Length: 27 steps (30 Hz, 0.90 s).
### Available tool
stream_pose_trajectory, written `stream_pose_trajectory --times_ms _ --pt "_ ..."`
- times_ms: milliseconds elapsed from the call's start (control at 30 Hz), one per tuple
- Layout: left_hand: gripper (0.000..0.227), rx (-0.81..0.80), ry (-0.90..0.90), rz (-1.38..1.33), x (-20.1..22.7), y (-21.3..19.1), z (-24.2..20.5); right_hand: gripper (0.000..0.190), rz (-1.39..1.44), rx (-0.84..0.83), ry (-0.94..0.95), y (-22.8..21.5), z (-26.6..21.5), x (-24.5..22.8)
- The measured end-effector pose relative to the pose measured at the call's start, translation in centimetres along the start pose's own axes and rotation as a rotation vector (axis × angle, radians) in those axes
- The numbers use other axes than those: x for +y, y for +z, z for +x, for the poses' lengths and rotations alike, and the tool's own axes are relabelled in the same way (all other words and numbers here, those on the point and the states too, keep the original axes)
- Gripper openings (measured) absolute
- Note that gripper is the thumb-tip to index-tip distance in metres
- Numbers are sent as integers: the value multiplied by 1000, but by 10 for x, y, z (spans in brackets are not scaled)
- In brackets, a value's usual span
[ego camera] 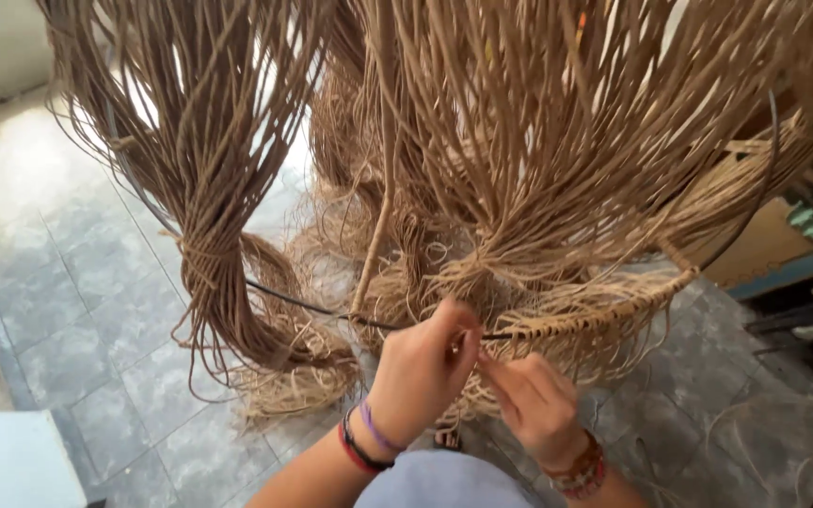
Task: Weaving and tying natural fiber bundles onto a circular frame to create a decorative item
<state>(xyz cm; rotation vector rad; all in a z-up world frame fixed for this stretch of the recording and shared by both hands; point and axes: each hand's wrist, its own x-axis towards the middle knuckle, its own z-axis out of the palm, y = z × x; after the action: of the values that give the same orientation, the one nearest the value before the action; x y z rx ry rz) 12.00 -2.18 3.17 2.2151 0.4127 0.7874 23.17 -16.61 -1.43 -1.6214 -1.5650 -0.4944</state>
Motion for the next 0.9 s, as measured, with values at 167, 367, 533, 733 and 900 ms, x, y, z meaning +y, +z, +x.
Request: stream_pose_trajectory --times_ms 167,367,533,733,900 --pt "16 371 437 302 -27 9 -60 22 324 -280 381 3 -12 8" --pt "12 189 424 10 -39 19 -63 19 667 -358 719 10 -10 14" --pt "23 39 568 -155 -41 -8 -52 13 703 -298 719 16 -14 5" --pt "38 -117 484 -406 -40 -18 -61 21 632 -223 677 17 -4 2" --pt "30 -402 -465 -448 -45 -20 -50 21 481 -242 585 22 2 6"
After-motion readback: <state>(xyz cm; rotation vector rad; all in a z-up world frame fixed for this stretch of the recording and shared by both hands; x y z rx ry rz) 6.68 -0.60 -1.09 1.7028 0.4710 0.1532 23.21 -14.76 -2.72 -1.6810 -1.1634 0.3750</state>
